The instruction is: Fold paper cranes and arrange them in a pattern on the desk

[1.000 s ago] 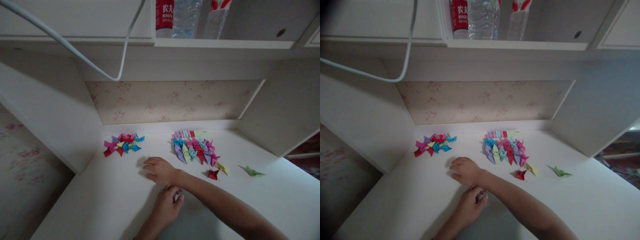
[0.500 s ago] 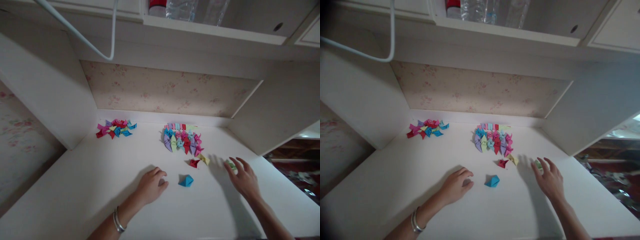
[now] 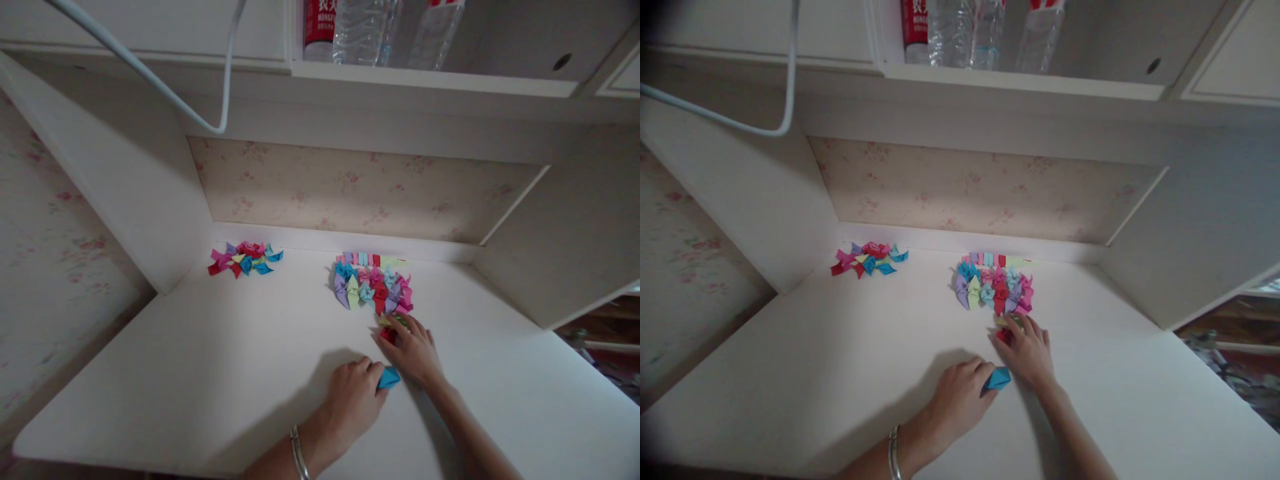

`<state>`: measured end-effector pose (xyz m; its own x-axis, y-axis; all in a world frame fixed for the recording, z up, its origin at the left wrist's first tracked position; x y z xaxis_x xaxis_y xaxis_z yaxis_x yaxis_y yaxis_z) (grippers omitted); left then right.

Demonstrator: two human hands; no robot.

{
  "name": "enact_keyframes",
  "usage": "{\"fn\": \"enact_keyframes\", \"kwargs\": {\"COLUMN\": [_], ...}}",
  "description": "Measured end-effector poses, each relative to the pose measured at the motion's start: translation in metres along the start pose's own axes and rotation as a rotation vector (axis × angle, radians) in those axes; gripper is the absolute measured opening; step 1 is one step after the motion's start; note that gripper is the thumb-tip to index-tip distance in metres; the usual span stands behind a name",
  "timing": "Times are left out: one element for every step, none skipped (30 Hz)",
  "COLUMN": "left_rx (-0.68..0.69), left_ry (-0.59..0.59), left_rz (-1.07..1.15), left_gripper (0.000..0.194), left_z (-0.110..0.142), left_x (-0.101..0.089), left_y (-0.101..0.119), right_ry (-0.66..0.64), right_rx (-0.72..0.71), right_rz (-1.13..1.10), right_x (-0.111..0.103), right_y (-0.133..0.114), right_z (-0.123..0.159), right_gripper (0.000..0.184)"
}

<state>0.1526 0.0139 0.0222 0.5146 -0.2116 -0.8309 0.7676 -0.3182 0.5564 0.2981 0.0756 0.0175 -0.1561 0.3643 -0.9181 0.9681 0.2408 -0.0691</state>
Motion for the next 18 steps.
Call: {"fn": "enact_keyframes", "kwargs": {"left_rx": [0.002, 0.004, 0.002, -0.005, -0.014, -0.025, -0.039, -0.051, -0.067, -0.091, -0.123, -0.161, -0.207, -0.254, -0.3, -0.356, -0.412, -0.484], "left_ry": [-0.002, 0.002, 0.009, 0.019, 0.031, 0.046, 0.063, 0.084, 0.112, 0.142, 0.175, 0.205, 0.232, 0.257, 0.273, 0.298, 0.34, 0.375], "left_rz": [0.013, 0.034, 0.06, 0.093, 0.131, 0.173, 0.216, 0.257, 0.29, 0.317, 0.334, 0.35, 0.373, 0.397, 0.408, 0.396, 0.347, 0.27], "left_gripper": [0.02, 0.023, 0.026, 0.029, 0.032, 0.033, 0.032, 0.032, 0.031, 0.032, 0.031, 0.03, 0.029, 0.03, 0.031, 0.031, 0.03, 0.029], "left_z": [0.001, 0.003, 0.006, 0.008, 0.011, 0.013, 0.014, 0.014, 0.013, 0.01, 0.005, -0.001, -0.008, -0.015, -0.022, -0.029, -0.036, -0.042], "left_x": [-0.002, -0.005, -0.01, -0.017, -0.024, -0.033, -0.043, -0.053, -0.063, -0.074, -0.084, -0.093, -0.102, -0.112, -0.122, -0.134, -0.149, -0.165], "left_y": [-0.001, -0.004, -0.008, -0.014, -0.022, -0.032, -0.044, -0.058, -0.075, -0.093, -0.113, -0.134, -0.155, -0.176, -0.195, -0.214, -0.231, -0.247], "right_ry": [0.036, 0.074, 0.113, 0.15, 0.18, 0.203, 0.222, 0.235, 0.241, 0.241, 0.233, 0.22, 0.205, 0.189, 0.174, 0.16, 0.145, 0.131], "right_rx": [-0.029, -0.057, -0.08, -0.099, -0.114, -0.129, -0.143, -0.155, -0.164, -0.167, -0.163, -0.154, -0.142, -0.128, -0.115, -0.101, -0.087, -0.07], "right_rz": [-0.021, -0.044, -0.064, -0.08, -0.092, -0.1, -0.107, -0.113, -0.117, -0.121, -0.122, -0.123, -0.121, -0.118, -0.112, -0.102, -0.089, -0.071], "right_x": [0.0, 0.001, 0.0, 0.0, -0.001, -0.001, -0.002, -0.003, -0.004, -0.005, -0.006, -0.006, -0.006, -0.005, -0.004, -0.002, 0.0, 0.002], "right_y": [-0.005, -0.008, -0.009, -0.009, -0.008, -0.008, -0.008, -0.009, -0.011, -0.013, -0.014, -0.016, -0.017, -0.017, -0.016, -0.015, -0.014, -0.012], "right_z": [-0.001, -0.001, 0.0, 0.002, 0.004, 0.007, 0.009, 0.011, 0.012, 0.013, 0.013, 0.013, 0.012, 0.011, 0.011, 0.01, 0.009, 0.009], "right_gripper": [0.049, 0.044, 0.041, 0.038, 0.035, 0.033, 0.032, 0.03, 0.03, 0.03, 0.03, 0.031, 0.033, 0.035, 0.038, 0.042, 0.045, 0.049]}}
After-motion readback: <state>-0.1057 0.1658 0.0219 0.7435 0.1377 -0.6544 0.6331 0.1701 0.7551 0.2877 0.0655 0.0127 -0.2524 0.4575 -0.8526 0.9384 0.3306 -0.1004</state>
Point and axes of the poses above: each hand's wrist, its own z-axis away from the middle knuckle, its own x-axis out of the palm, y = z × x, the point moved 9 cm from there along -z, towards the middle knuckle, and after that the axes turned 10 degrees about -x, right-handed, at the moved point
